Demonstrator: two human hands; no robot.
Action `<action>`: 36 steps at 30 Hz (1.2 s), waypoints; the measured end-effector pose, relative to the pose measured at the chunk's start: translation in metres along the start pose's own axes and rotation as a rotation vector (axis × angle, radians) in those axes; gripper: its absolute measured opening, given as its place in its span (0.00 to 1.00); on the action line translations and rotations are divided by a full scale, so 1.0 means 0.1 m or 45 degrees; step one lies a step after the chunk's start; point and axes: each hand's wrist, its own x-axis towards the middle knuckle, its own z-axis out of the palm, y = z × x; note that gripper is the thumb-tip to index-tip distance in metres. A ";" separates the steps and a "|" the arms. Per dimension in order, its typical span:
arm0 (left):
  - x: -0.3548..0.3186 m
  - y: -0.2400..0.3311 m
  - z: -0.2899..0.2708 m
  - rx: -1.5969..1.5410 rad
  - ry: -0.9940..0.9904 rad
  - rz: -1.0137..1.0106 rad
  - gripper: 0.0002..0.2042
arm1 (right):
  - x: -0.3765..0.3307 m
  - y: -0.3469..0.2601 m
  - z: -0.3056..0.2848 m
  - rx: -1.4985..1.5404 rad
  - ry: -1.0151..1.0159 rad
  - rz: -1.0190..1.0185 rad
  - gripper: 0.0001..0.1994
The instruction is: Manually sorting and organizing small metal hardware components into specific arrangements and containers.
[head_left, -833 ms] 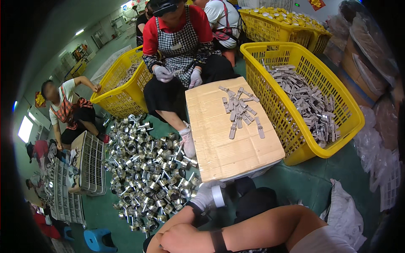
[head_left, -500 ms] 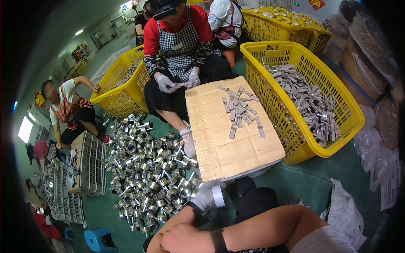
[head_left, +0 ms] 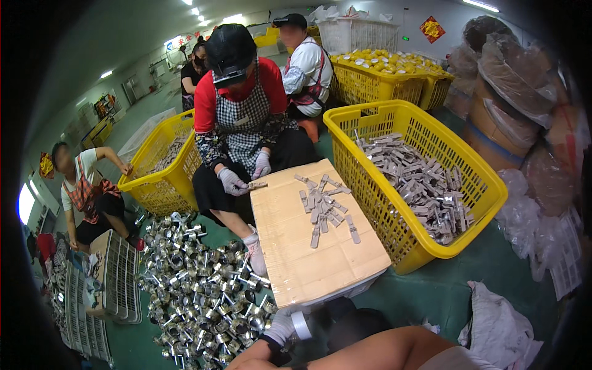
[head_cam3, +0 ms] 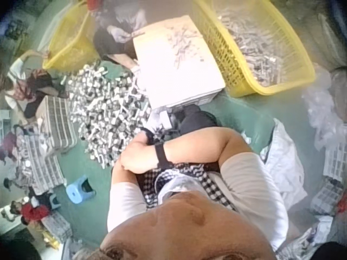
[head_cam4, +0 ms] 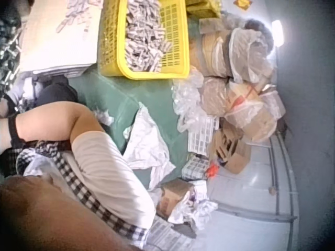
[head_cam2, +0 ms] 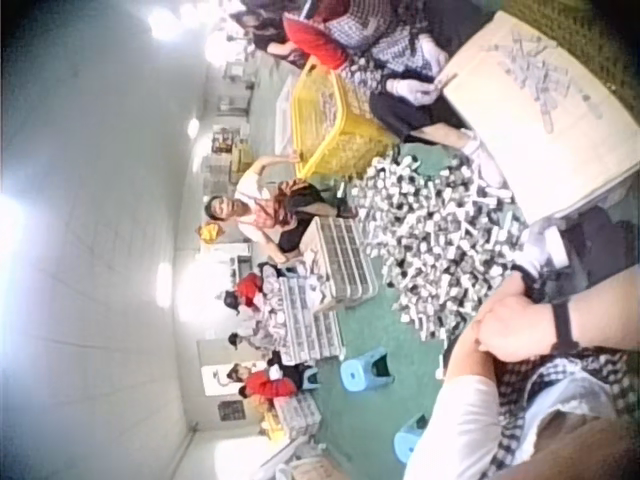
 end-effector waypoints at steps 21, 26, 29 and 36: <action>0.11 -0.07 -0.11 0.035 -0.061 0.049 0.07 | -0.01 0.00 0.00 -0.004 0.056 -0.050 0.12; 0.04 0.04 0.00 0.239 -0.048 0.057 0.06 | -0.02 0.04 0.04 -0.038 0.106 -0.066 0.12; 0.03 0.02 -0.04 0.260 -0.102 0.160 0.06 | -0.02 0.03 0.05 -0.032 0.064 -0.095 0.11; 0.07 0.01 -0.06 0.163 -0.124 0.137 0.06 | -0.01 0.06 0.08 0.002 0.107 -0.083 0.09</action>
